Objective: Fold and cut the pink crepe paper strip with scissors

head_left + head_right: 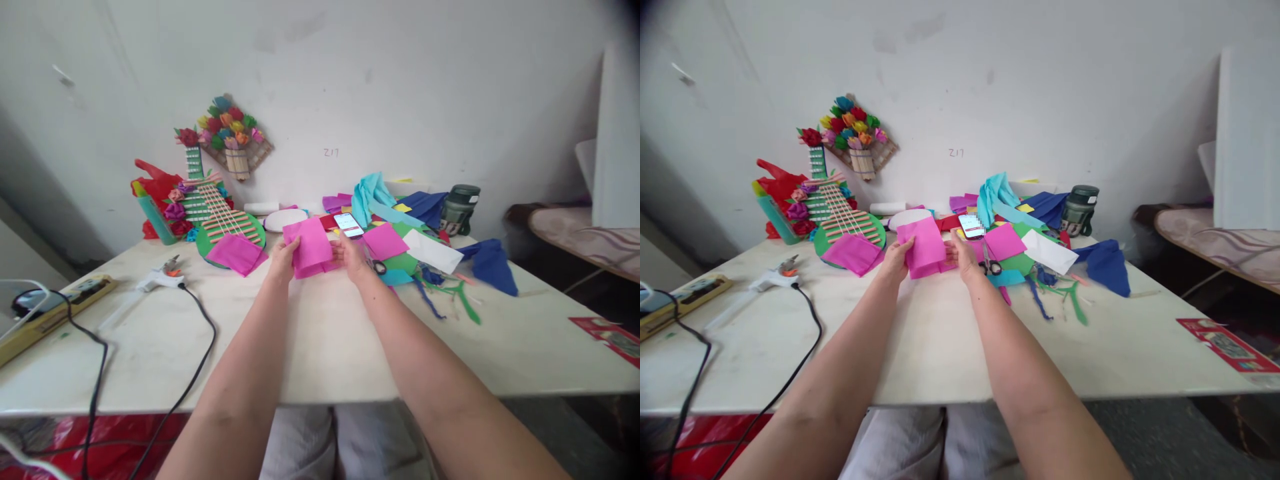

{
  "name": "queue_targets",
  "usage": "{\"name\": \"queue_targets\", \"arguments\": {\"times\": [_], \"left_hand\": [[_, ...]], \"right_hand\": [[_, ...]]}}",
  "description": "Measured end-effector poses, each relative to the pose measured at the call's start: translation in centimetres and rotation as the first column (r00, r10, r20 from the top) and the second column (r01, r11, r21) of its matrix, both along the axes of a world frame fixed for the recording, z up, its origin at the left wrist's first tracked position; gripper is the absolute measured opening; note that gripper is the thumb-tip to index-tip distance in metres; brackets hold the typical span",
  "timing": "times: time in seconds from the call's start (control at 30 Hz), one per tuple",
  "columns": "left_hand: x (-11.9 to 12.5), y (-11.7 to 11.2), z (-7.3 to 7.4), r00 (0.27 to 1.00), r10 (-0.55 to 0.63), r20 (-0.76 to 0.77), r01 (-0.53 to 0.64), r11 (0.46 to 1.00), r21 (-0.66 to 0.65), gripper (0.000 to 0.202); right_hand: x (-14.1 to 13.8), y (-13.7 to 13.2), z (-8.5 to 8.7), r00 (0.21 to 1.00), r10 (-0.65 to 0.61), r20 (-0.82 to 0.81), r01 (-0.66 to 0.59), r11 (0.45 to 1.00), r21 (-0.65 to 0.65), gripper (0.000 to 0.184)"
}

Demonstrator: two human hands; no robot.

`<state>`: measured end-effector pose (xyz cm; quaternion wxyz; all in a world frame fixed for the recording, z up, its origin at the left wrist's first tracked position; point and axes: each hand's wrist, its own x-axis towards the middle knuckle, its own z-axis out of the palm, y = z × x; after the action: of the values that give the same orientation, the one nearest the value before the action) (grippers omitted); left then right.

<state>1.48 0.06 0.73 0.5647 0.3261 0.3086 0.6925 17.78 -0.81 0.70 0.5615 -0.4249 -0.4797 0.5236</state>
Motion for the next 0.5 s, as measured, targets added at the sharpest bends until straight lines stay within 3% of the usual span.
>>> {"name": "queue_targets", "arguments": {"times": [0.17, 0.23, 0.33, 0.4, 0.5], "left_hand": [[0.4, -0.2, -0.2, 0.979, -0.091, -0.182, 0.089, 0.996, -0.018, 0.027], [0.2, -0.2, -0.1, 0.97, -0.022, -0.241, 0.009, 0.998, -0.055, 0.03], [-0.6, 0.0, 0.1, 0.919, 0.165, -0.357, -0.219, 0.969, -0.116, 0.036], [-1.2, 0.0, 0.0, 0.821, 0.301, -0.485, -0.388, 0.917, -0.087, 0.024], [-1.9, -0.2, -0.3, 0.586, 0.412, -0.698, -0.582, 0.813, -0.008, 0.026]], "right_hand": [[-0.7, 0.8, -1.3, 0.975, -0.141, 0.172, 0.113, 0.981, 0.159, 0.036], [-0.6, 1.2, -1.6, 0.963, -0.178, 0.201, 0.145, 0.975, 0.169, 0.033], [-0.2, 1.4, -2.0, 0.957, -0.213, 0.197, 0.176, 0.966, 0.192, 0.028], [-0.1, 1.5, -2.1, 0.951, -0.232, 0.204, 0.196, 0.963, 0.183, 0.025], [0.0, 1.3, -2.3, 0.937, -0.239, 0.254, 0.214, 0.969, 0.122, 0.021]]}}
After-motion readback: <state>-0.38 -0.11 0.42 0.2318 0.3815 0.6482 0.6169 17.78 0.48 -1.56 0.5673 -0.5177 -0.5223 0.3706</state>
